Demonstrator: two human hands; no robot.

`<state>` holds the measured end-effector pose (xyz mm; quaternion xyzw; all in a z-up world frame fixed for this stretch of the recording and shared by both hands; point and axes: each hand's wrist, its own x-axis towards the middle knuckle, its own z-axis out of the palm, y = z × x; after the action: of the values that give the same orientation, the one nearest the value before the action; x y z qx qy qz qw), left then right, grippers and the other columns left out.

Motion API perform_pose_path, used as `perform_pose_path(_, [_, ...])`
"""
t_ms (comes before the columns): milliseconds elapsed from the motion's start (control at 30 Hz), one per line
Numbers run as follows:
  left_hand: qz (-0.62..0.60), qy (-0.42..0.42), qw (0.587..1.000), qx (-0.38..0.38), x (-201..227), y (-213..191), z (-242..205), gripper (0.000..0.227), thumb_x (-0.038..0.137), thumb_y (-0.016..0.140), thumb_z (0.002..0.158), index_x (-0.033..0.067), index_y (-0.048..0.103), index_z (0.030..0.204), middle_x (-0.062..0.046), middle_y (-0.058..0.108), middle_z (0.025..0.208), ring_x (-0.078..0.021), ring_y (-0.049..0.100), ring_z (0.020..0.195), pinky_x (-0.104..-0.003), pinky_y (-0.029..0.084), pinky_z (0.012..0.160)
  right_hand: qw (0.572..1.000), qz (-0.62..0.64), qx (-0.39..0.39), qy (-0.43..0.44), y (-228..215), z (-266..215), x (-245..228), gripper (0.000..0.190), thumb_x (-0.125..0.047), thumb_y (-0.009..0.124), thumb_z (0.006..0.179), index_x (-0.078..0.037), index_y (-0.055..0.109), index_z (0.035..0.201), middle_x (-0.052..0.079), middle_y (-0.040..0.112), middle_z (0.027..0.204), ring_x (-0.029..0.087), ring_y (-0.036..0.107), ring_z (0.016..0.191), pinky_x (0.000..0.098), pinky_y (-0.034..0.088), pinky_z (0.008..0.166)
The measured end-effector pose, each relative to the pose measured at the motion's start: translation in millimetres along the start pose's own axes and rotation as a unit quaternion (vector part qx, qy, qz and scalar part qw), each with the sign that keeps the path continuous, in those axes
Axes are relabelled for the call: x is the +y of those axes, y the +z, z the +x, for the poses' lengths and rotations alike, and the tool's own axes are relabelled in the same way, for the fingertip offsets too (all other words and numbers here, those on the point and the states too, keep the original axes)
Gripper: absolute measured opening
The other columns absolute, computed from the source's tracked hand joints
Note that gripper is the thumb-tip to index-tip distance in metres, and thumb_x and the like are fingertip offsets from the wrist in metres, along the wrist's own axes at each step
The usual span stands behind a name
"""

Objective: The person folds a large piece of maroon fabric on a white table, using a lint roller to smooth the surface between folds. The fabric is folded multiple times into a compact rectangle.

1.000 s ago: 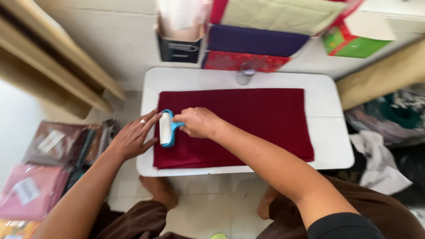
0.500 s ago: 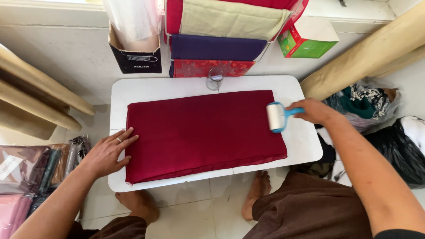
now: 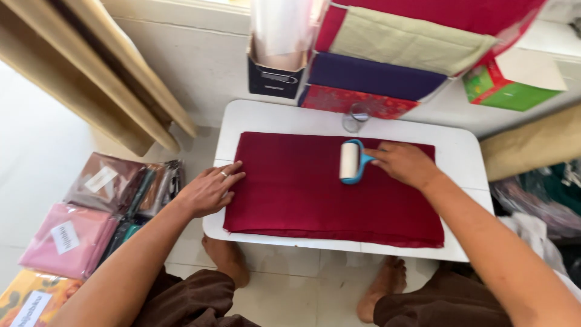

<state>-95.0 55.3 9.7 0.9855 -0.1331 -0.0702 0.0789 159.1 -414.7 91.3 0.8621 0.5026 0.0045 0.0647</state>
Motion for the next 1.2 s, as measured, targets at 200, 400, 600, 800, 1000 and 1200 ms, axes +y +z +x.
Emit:
perform_pose_path(200, [0.105, 0.098, 0.985, 0.092, -5.2, 14.2, -10.9, 0.050, 0.035, 0.044, 0.097, 0.0168, 0.048, 0.144, -0.008, 0.047, 0.151, -0.0234, 0.041, 0.147, -0.049, 0.036, 0.117, 0.995, 0.033, 0.067, -0.060, 15.2, 141.6, -102.9, 0.037, -0.040, 0.052, 0.103, -0.032, 0.061, 0.137, 0.005, 0.065, 0.093, 0.028, 0.073, 0.087, 0.0420, 0.061, 0.076])
perform_pose_path(400, [0.038, 0.095, 0.992, 0.074, -5.2, 25.2, -3.7, 0.044, 0.038, 0.044, 0.098, 0.0190, 0.051, 0.138, -0.006, 0.049, 0.145, -0.0231, 0.047, 0.141, -0.048, 0.039, 0.113, 0.991, 0.099, 0.059, -0.075, 10.4, 231.4, -164.8, 0.034, -0.035, 0.061, 0.098, -0.031, 0.067, 0.131, 0.011, 0.067, 0.092, 0.035, 0.073, 0.082, 0.0475, 0.060, 0.074])
perform_pose_path(600, [0.013, 0.076, 0.996, 0.050, -1.4, 5.7, 10.8, 0.050, 0.039, 0.047, 0.098, 0.0189, 0.048, 0.144, -0.005, 0.058, 0.130, -0.0244, 0.055, 0.130, -0.046, 0.048, 0.102, 0.987, 0.144, 0.020, -0.073, 12.8, 204.5, -140.2, 0.040, -0.026, 0.059, 0.102, -0.026, 0.061, 0.142, 0.015, 0.069, 0.099, 0.035, 0.075, 0.088, 0.0458, 0.061, 0.077])
perform_pose_path(800, [0.045, 0.048, 0.998, 0.021, 1.2, 3.9, 18.8, 0.038, 0.041, 0.043, 0.101, 0.0242, 0.055, 0.133, 0.003, 0.058, 0.126, -0.0181, 0.061, 0.115, -0.038, 0.053, 0.097, 0.985, 0.165, -0.058, -0.014, 2.2, 88.7, -10.4, 0.042, -0.033, 0.056, 0.102, -0.029, 0.060, 0.144, 0.022, 0.067, 0.107, 0.046, 0.066, 0.107, 0.0558, 0.055, 0.093])
perform_pose_path(1000, [0.091, 0.014, 0.996, 0.007, 4.8, 4.6, 24.3, 0.031, 0.045, 0.040, 0.102, 0.0290, 0.056, 0.123, 0.009, 0.058, 0.119, -0.0135, 0.062, 0.109, -0.033, 0.056, 0.095, 0.982, 0.031, -0.131, 0.134, -17.0, -60.4, 111.8, 0.039, -0.038, 0.057, 0.101, -0.038, 0.065, 0.139, 0.010, 0.072, 0.111, 0.036, 0.070, 0.110, 0.0492, 0.057, 0.097])
perform_pose_path(1200, [0.115, 0.006, 0.993, 0.001, 7.6, 1.6, 33.0, 0.030, 0.048, 0.038, 0.102, 0.0269, 0.058, 0.110, 0.007, 0.059, 0.110, -0.0135, 0.062, 0.113, -0.033, 0.055, 0.101, 0.945, -0.059, -0.165, 0.276, -6.9, -161.2, 145.0, 0.041, -0.047, 0.049, 0.103, -0.045, 0.060, 0.141, 0.001, 0.074, 0.115, 0.030, 0.075, 0.106, 0.0450, 0.062, 0.094])
